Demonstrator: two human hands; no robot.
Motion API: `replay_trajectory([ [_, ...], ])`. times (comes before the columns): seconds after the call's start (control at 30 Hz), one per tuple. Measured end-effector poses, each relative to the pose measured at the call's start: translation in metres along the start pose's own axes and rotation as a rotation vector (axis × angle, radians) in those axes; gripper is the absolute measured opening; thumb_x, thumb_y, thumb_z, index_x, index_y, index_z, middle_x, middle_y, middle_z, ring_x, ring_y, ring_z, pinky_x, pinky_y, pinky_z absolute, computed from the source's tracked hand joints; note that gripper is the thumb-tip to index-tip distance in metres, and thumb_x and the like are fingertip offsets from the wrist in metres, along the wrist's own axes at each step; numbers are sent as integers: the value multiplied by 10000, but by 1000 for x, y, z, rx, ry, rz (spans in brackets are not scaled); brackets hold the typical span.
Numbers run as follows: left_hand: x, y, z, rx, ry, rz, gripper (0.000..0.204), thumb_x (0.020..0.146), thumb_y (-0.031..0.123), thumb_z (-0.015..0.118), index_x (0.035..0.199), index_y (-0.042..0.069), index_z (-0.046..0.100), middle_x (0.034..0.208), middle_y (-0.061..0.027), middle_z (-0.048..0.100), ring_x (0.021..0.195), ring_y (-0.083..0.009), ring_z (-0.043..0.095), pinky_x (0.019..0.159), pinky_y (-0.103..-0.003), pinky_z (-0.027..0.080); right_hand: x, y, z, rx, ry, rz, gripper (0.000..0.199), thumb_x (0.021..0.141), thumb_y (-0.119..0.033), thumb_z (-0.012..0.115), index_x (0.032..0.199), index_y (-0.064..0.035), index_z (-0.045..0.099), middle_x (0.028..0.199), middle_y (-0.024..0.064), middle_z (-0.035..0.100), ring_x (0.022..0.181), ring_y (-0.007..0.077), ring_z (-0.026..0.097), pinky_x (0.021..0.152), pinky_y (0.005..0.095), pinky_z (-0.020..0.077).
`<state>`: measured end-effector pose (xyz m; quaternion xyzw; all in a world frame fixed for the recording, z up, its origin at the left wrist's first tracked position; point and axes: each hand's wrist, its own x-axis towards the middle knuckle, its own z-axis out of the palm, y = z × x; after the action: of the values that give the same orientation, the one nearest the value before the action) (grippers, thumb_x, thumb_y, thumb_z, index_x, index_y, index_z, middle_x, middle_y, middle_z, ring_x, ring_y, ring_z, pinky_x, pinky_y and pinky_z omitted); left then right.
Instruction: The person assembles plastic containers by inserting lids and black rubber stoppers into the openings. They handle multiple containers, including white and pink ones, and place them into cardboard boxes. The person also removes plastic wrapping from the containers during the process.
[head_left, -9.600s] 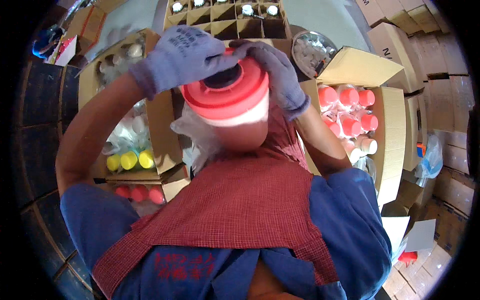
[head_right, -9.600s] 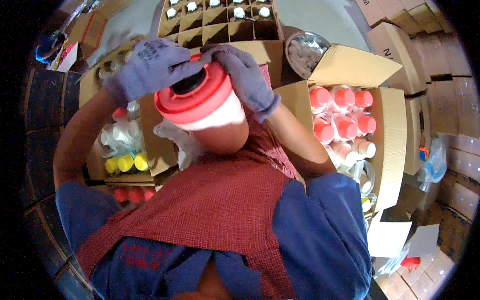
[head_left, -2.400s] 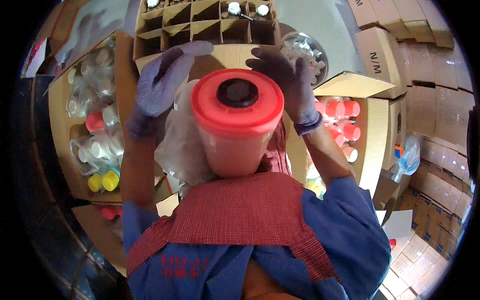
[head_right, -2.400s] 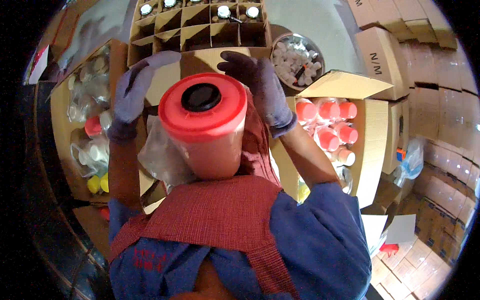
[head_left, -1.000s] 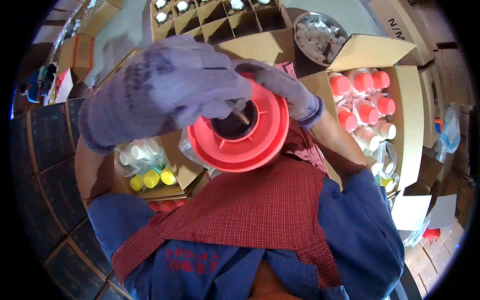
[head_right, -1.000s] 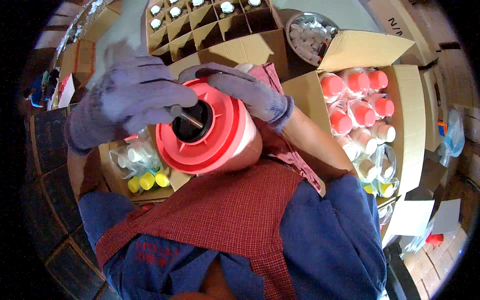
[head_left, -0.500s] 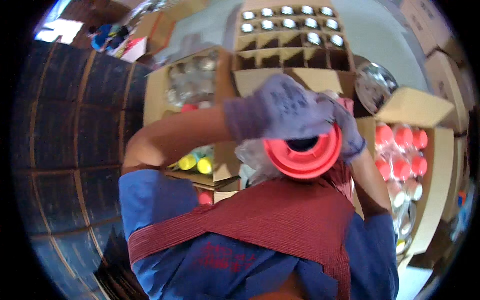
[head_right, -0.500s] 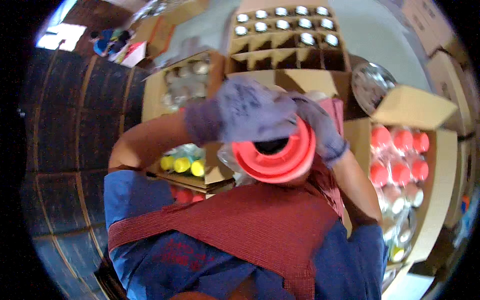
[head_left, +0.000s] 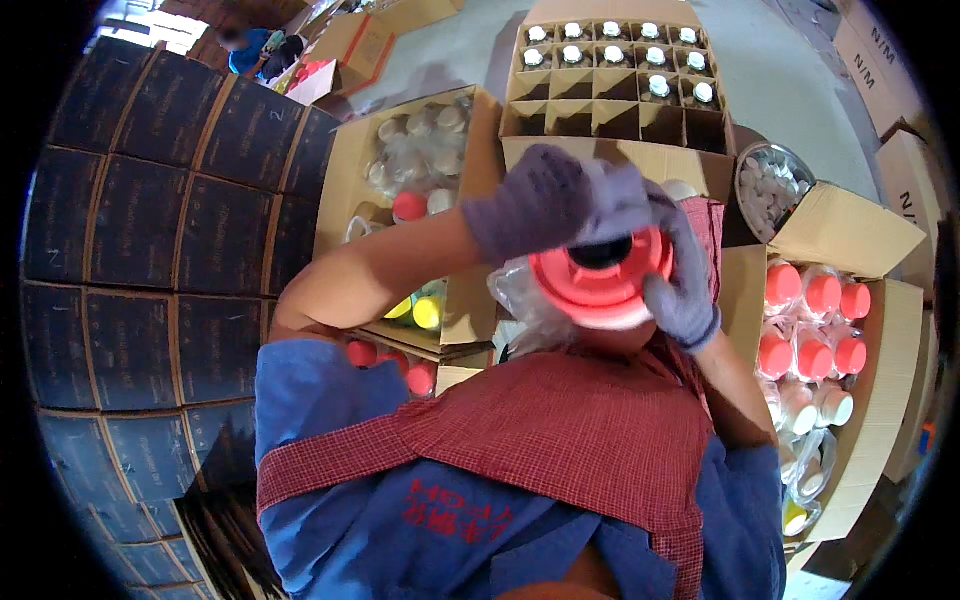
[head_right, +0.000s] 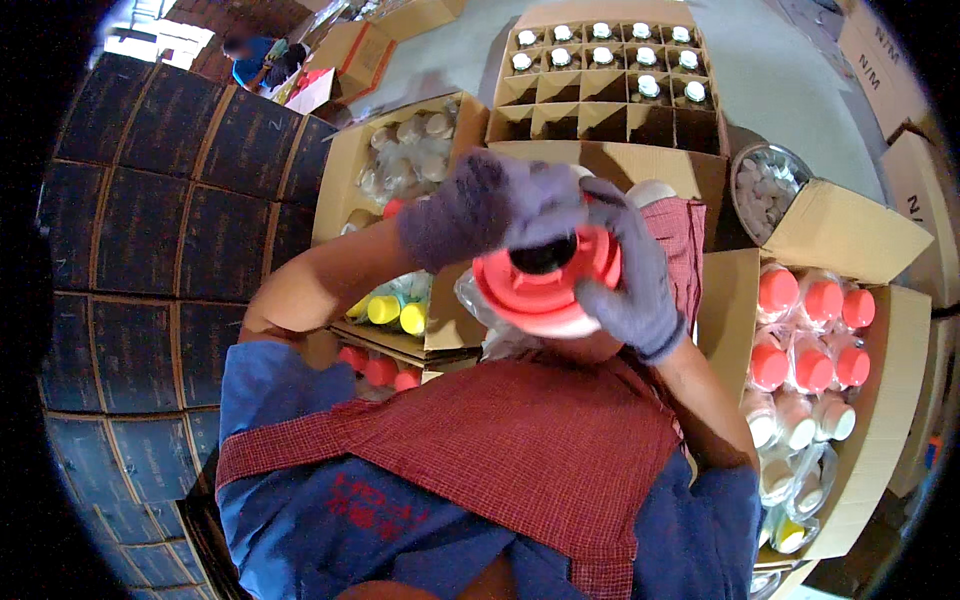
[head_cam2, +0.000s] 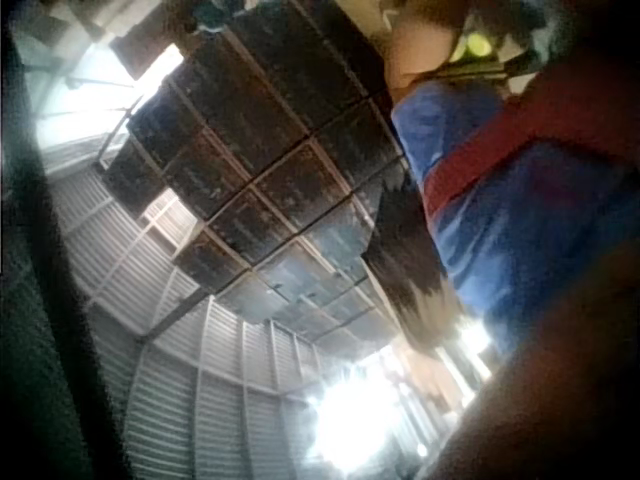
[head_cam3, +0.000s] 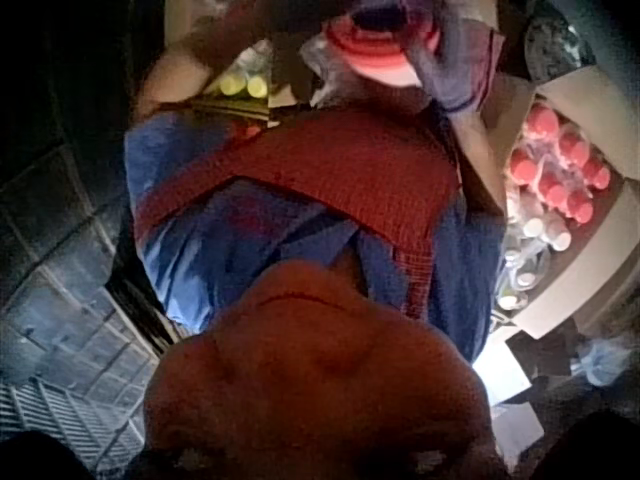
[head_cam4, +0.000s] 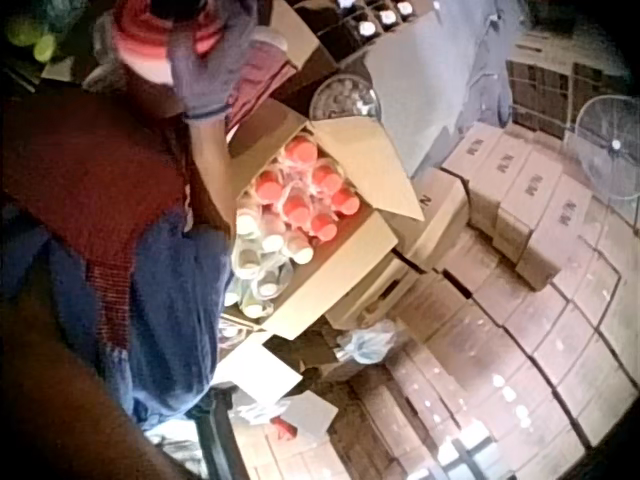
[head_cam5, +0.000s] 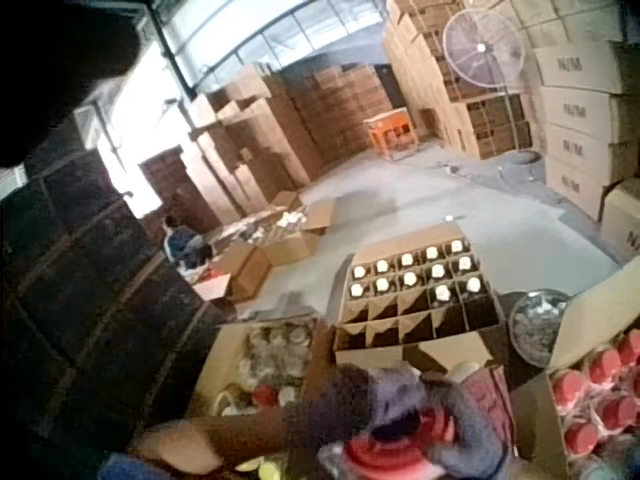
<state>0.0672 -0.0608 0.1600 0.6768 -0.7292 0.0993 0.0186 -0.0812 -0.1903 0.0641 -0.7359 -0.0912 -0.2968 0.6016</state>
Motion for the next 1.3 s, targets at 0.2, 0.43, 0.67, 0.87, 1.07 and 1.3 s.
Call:
replay_trajectory([
  [0.2, -12, -39, 23, -34, -138, -310, 260, 864, 236, 580, 1066, 72, 582, 913, -120, 578, 767, -282, 641, 631, -367, 542, 34, 17, 29, -169, 118, 172, 366, 811, -201, 650, 1094, 3, 537, 1006, 160, 605, 957, 261, 604, 851, 368, 466],
  [0.43, -5, -36, -56, -910, -500, -607, 475, 949, 157, 500, 1416, 162, 412, 1019, -93, 610, 878, -189, 634, 777, -332, 538, 15, 24, 18, -72, 96, 23, 371, 808, -148, 647, 1110, 32, 525, 1161, 206, 548, 1152, 301, 527, 978, 371, 403],
  [0.67, -14, -54, -59, 69, -294, 382, 460, 777, 134, 634, 1225, 136, 533, 1235, -91, 587, 1102, -261, 589, 982, -399, 460, 11, 15, 8, -82, 54, -41, 393, 799, -142, 647, 1143, 7, 528, 1261, 232, 510, 1210, 345, 502, 1007, 386, 387],
  [0.87, 2, -63, -44, 340, -323, 536, 452, 744, 265, 624, 1186, 187, 561, 1267, -56, 557, 1081, -190, 576, 913, -394, 452, 3, 15, 4, -39, 108, -35, 387, 791, -117, 631, 1146, -1, 531, 1225, 208, 539, 1151, 303, 545, 976, 377, 408],
  [1.07, 34, -46, -58, 272, -308, 656, 456, 692, 293, 659, 1129, 180, 596, 872, -19, 544, 831, -191, 584, 758, -357, 459, 0, 21, -1, -14, 105, -30, 388, 786, -123, 622, 1140, 8, 532, 1126, 178, 583, 1026, 271, 592, 898, 354, 451],
  [1.3, 5, -33, -38, -69, -291, 429, 295, 752, 153, 640, 1037, 84, 601, 680, -58, 511, 608, -258, 580, 579, -374, 471, 3, 12, 10, -90, 99, -116, 440, 768, -224, 685, 1119, 2, 545, 1093, 176, 589, 968, 303, 610, 846, 364, 479],
])
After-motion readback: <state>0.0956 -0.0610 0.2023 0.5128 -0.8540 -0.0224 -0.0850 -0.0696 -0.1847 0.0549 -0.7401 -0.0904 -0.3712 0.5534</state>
